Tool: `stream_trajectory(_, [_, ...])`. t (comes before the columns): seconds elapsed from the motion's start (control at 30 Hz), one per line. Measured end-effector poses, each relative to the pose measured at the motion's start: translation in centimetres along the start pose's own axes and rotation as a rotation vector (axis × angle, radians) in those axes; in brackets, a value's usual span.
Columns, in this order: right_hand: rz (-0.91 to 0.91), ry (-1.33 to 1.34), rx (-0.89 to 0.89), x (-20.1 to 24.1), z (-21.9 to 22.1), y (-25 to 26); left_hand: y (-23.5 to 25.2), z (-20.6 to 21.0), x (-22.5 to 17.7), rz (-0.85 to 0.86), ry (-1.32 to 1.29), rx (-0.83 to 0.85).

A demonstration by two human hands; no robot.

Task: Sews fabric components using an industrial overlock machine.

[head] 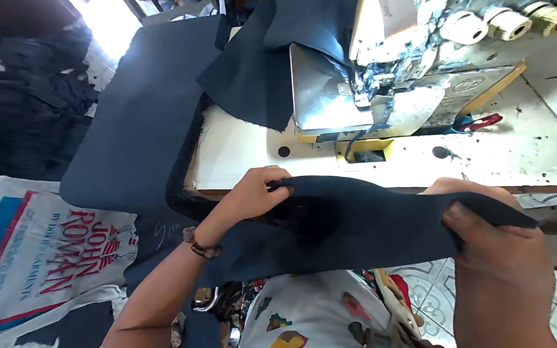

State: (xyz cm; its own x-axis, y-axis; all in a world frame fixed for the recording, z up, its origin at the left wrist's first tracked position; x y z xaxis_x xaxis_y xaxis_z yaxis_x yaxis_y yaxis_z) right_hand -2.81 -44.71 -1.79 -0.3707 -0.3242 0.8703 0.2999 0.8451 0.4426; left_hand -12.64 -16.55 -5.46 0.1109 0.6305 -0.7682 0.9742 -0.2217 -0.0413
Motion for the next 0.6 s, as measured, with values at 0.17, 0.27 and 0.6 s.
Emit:
stream_trajectory(0.17, [-0.049,0.000,-0.160,1.0,-0.2,-1.0,-0.7,-0.4,0.5,-0.137,0.133,0.022])
stream_trajectory(0.27, [0.018,0.026,-0.452,-0.7,-3.1,-3.2,-2.7,-1.5,1.8,-0.158,0.122,0.012])
stream_trajectory(0.6, [0.364,0.149,-0.813,-8.4,-6.8,-6.4,-7.9,-6.4,2.0,0.068,-0.274,-0.307])
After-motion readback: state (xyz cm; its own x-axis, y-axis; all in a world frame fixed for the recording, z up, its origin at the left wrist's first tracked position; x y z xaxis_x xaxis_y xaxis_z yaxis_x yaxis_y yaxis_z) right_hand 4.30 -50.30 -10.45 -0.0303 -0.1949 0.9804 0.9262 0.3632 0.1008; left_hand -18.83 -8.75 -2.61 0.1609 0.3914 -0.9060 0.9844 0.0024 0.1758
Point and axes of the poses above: each hand's wrist, its own y-axis towards the middle knuckle, its own z-axis out of the palm, x = y × z, the point moved 3 cm from there along y, towards the middle knuckle, and after that the axes turned 14 degrees about x, right-handed, at the moved point
